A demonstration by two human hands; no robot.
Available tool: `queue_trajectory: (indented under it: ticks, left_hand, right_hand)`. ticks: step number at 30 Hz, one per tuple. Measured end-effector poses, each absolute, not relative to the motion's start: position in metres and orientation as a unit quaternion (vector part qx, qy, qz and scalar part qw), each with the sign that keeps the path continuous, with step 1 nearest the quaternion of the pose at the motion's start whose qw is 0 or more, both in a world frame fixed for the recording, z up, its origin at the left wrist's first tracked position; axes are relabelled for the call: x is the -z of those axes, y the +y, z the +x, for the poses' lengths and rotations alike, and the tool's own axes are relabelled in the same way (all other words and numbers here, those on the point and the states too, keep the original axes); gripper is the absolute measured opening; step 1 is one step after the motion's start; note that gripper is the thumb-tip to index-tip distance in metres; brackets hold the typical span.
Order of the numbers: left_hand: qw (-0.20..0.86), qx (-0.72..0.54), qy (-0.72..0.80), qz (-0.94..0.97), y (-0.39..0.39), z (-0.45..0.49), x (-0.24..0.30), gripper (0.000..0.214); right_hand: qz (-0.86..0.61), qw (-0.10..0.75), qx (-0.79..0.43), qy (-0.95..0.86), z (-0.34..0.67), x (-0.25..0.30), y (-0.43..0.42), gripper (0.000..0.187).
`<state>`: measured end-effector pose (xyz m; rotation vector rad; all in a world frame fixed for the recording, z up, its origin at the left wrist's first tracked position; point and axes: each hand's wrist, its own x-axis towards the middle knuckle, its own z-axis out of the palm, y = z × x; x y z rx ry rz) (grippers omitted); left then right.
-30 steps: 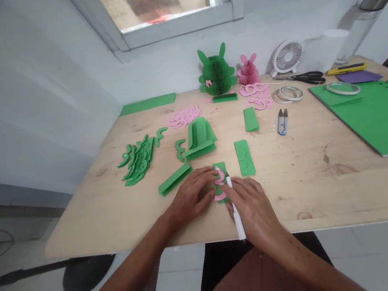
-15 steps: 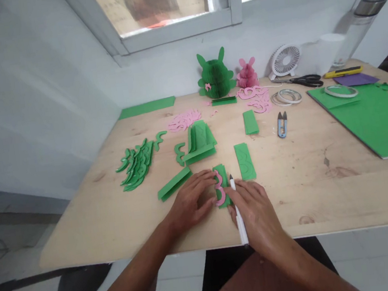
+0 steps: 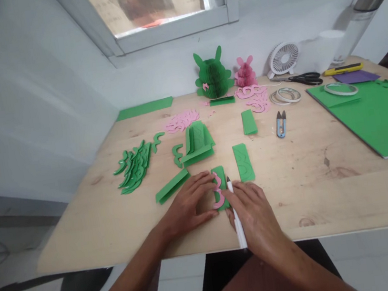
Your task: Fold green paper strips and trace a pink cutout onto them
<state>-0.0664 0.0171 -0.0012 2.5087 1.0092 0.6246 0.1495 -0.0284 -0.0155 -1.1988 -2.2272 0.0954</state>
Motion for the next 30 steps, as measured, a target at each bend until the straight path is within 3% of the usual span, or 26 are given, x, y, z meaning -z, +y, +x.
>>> queue_trajectory:
  ticks: [7, 30]
  left_hand:
    - [0.167, -0.236, 0.352, 0.890, 0.0207, -0.0633, 0.0043, 0.042]
    - [0.155, -0.225, 0.363, 0.891, 0.0212, -0.0564, 0.0058, 0.041]
  right_hand:
    - [-0.453, 0.309, -0.031, -0.836, 0.1483, 0.0145, -0.0281, 0.044]
    - [-0.466, 0.326, -0.022, -0.822, 0.1508, 0.0171, -0.0290, 0.038]
